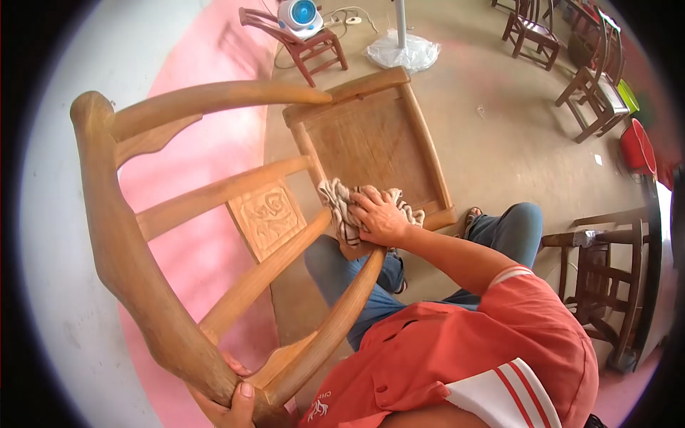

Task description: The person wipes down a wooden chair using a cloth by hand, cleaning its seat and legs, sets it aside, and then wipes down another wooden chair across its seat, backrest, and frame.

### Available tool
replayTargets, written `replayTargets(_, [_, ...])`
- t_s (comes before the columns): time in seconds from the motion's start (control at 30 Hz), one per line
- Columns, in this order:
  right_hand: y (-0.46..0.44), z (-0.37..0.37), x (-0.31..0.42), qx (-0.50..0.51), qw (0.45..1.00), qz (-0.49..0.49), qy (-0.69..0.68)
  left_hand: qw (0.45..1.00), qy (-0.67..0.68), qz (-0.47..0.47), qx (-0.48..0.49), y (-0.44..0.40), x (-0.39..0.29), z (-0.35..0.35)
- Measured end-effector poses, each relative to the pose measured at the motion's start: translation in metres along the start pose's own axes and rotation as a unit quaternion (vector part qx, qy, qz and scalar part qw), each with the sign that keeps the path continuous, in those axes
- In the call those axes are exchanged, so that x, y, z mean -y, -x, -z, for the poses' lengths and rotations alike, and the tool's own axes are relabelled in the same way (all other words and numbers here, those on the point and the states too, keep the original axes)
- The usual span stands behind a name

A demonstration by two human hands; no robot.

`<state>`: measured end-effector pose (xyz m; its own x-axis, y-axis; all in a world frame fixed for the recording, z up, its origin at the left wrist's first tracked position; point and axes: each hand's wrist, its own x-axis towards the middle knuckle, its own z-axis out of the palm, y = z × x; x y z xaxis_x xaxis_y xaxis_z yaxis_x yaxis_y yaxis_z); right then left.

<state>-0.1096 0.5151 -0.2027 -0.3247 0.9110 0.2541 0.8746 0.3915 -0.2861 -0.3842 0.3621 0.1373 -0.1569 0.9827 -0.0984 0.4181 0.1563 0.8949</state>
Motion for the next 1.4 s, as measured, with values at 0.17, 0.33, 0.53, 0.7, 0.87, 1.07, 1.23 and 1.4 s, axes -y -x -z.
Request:
replayTargets(0.17, [-0.044, 0.045, -0.081, -0.091, 0.994, -0.02, 0.057, 0.996, 0.061, -0.046, -0.046, 0.006, 0.004, -0.027])
replayTargets(0.33, [-0.08, 0.102, -0.15, -0.157, 0.961, -0.189, 0.128, 0.998, 0.008, -0.053, 0.019, -0.001, 0.011, 0.003])
replayTargets(0.53, [0.018, 0.058, -0.104, -0.079, 0.973, -0.183, 0.118, 0.999, -0.023, -0.02, 0.011, -0.007, -0.004, 0.001])
replayTargets(0.7, [0.103, 0.056, -0.081, -0.04, 0.991, -0.12, 0.034, 0.999, 0.035, -0.025, -0.003, -0.002, 0.007, 0.0])
replayTargets(0.87, [0.024, 0.09, -0.128, -0.229, 0.95, -0.2, -0.077, 0.997, 0.069, -0.031, 0.005, 0.003, 0.014, 0.002])
replayTargets(1.07, [-0.138, 0.132, -0.172, -0.241, 0.889, -0.378, -0.094, 0.998, 0.059, 0.001, 0.002, 0.007, 0.008, 0.0])
replayTargets(1.23, [-0.143, 0.086, -0.143, -0.248, 0.917, -0.311, 0.025, 0.998, 0.059, 0.004, 0.007, 0.004, 0.006, 0.001])
replayTargets(1.4, [-0.104, 0.024, -0.06, -0.133, 0.979, -0.155, 0.027, 0.995, 0.057, -0.052, -0.058, 0.01, 0.001, -0.029])
